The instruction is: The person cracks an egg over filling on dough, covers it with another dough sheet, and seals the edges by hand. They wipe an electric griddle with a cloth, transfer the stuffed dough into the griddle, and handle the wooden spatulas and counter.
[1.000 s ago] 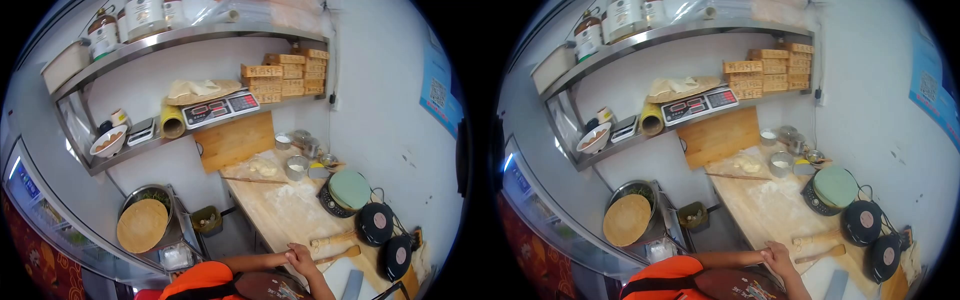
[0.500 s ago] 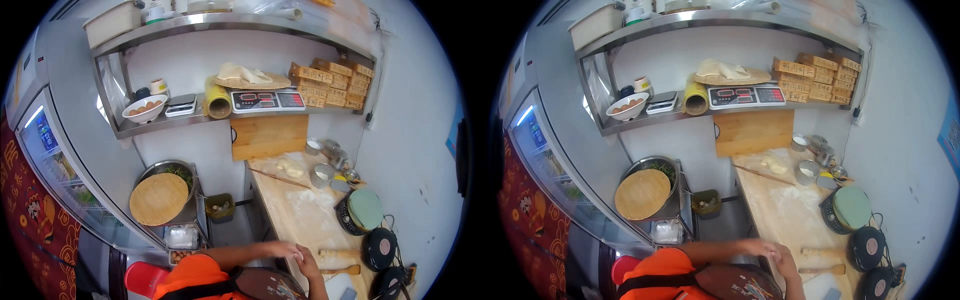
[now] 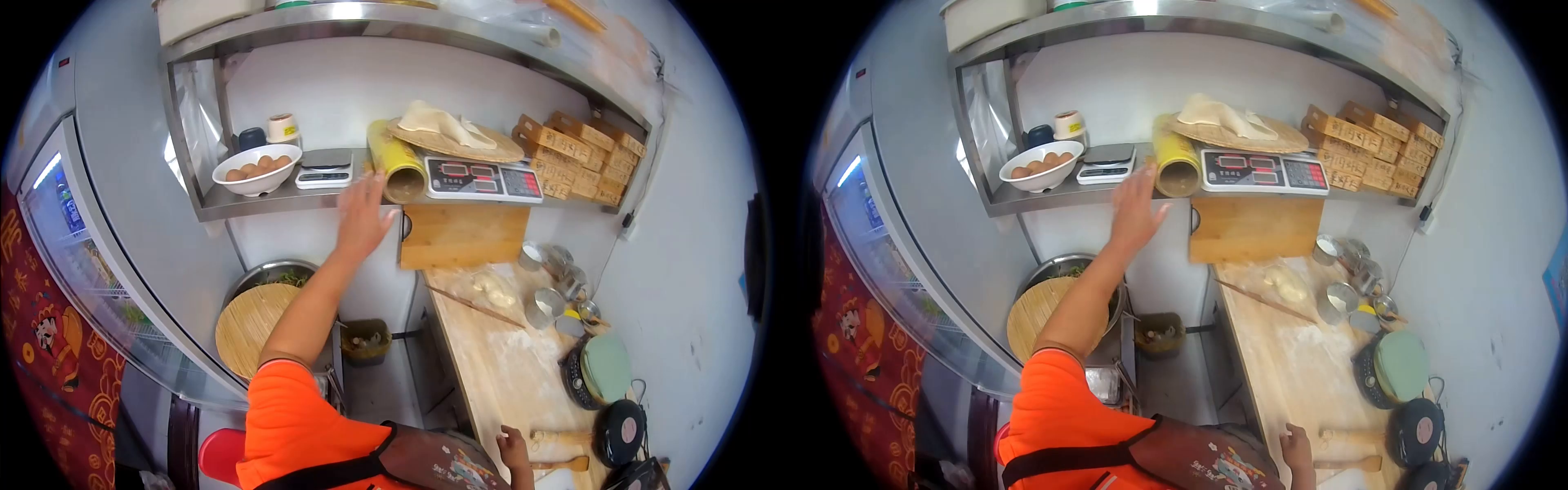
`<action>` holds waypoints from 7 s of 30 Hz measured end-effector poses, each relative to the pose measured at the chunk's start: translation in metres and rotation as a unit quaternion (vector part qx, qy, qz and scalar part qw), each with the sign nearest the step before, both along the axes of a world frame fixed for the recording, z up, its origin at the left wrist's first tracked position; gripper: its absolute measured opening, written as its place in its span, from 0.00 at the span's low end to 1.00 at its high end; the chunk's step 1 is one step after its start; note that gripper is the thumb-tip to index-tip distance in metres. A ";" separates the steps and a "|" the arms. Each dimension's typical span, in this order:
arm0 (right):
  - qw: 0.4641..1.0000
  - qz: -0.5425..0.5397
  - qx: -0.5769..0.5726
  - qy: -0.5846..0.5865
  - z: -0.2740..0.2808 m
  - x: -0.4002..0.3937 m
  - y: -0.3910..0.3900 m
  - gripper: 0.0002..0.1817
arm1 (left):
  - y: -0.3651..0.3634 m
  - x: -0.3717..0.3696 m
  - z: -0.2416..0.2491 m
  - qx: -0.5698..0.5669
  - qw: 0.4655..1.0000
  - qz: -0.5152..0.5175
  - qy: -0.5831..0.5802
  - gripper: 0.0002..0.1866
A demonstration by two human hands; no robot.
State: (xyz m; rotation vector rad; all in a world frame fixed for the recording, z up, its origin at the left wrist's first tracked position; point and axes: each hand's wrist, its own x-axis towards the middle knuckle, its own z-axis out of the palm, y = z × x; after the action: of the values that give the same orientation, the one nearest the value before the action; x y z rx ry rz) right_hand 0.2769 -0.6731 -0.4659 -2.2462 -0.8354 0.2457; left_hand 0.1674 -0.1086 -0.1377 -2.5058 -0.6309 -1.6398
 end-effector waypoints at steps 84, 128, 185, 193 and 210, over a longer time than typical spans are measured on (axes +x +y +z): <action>0.735 0.341 -0.239 -0.536 0.456 -0.018 0.852 0.16 | 0.149 -0.091 -0.023 0.071 0.995 0.065 0.029 0.29; 0.904 -0.060 0.307 0.290 0.196 -0.049 -0.080 0.12 | -0.303 0.086 -0.116 -0.440 0.529 -0.602 0.405 0.09; 0.631 -0.559 0.533 0.073 0.154 -0.220 -0.087 0.19 | -0.551 0.110 -0.191 -0.509 0.042 -0.646 0.567 0.22; 0.610 -0.508 0.588 0.159 0.159 -0.216 -0.074 0.26 | -0.572 0.115 -0.185 -0.645 -0.032 -0.530 0.549 0.10; 0.615 -0.468 0.607 0.185 0.140 -0.222 -0.045 0.29 | -0.536 0.099 -0.175 -0.643 -0.057 -0.573 0.506 0.08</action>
State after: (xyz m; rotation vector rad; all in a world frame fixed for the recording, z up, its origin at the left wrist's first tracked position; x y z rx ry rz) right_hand 0.0553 -0.7185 -0.3256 -0.9505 0.4567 -0.3042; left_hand 0.2660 -0.6442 -0.3132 0.8097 -0.3456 -1.2188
